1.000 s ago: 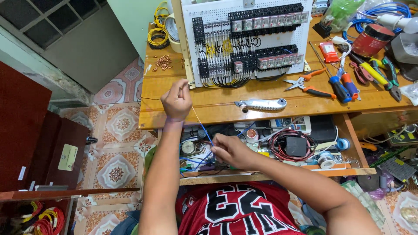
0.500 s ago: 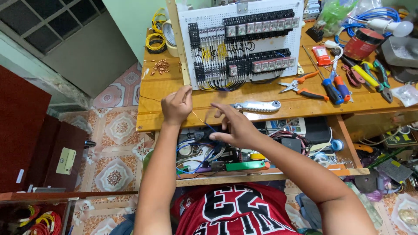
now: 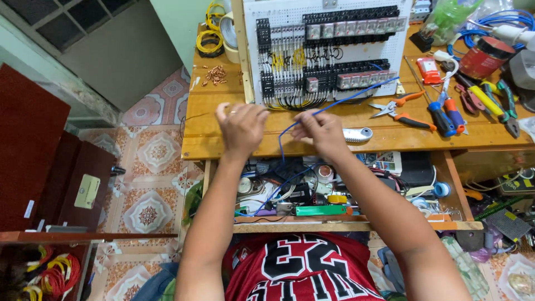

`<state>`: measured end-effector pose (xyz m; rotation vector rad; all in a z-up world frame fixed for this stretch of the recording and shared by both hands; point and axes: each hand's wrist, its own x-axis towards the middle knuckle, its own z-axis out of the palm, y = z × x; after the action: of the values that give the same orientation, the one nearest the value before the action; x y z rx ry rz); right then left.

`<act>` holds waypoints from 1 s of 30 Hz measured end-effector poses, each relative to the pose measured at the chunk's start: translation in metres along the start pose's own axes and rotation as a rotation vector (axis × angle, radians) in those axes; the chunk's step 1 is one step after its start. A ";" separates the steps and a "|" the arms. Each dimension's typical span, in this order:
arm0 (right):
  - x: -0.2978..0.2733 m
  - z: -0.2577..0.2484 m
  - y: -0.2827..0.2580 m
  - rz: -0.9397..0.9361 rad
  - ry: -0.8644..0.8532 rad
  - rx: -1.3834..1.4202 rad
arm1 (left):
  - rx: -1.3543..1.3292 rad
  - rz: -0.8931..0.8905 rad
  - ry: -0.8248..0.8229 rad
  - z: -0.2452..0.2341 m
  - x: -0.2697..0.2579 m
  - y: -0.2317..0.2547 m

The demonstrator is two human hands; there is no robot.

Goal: Wiring an electrical control panel by stripping insulation from wires and connecting them to terminal blocks

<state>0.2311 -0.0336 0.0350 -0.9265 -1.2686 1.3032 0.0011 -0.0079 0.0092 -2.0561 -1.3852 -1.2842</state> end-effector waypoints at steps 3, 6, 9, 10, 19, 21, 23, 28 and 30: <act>0.006 -0.006 0.022 0.054 0.120 0.153 | -0.230 0.080 -0.037 -0.003 0.002 0.026; 0.010 -0.009 0.025 0.074 0.192 0.234 | -0.330 0.116 -0.109 -0.014 0.008 0.043; 0.007 -0.009 0.018 0.080 0.201 0.246 | -0.311 0.101 -0.187 -0.007 0.002 0.044; 0.008 -0.014 0.023 0.085 0.203 0.248 | -0.311 0.098 -0.193 -0.004 0.000 0.041; 0.005 -0.037 0.024 0.038 0.194 0.094 | -0.270 0.085 -0.219 0.001 -0.003 0.021; 0.009 -0.042 0.022 0.053 0.288 0.132 | -0.279 0.062 -0.224 0.005 -0.006 0.013; 0.011 -0.050 0.009 0.041 0.336 0.157 | -0.309 0.039 -0.231 0.001 -0.006 0.009; 0.027 -0.093 0.005 0.021 0.434 0.200 | -0.390 -0.024 -0.217 -0.004 -0.003 0.010; 0.031 -0.108 0.011 0.002 0.477 0.203 | -0.376 -0.044 -0.239 -0.004 -0.004 0.011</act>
<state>0.3296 0.0162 0.0137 -1.0152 -0.7527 1.1018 0.0079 -0.0176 0.0098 -2.5127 -1.3749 -1.4464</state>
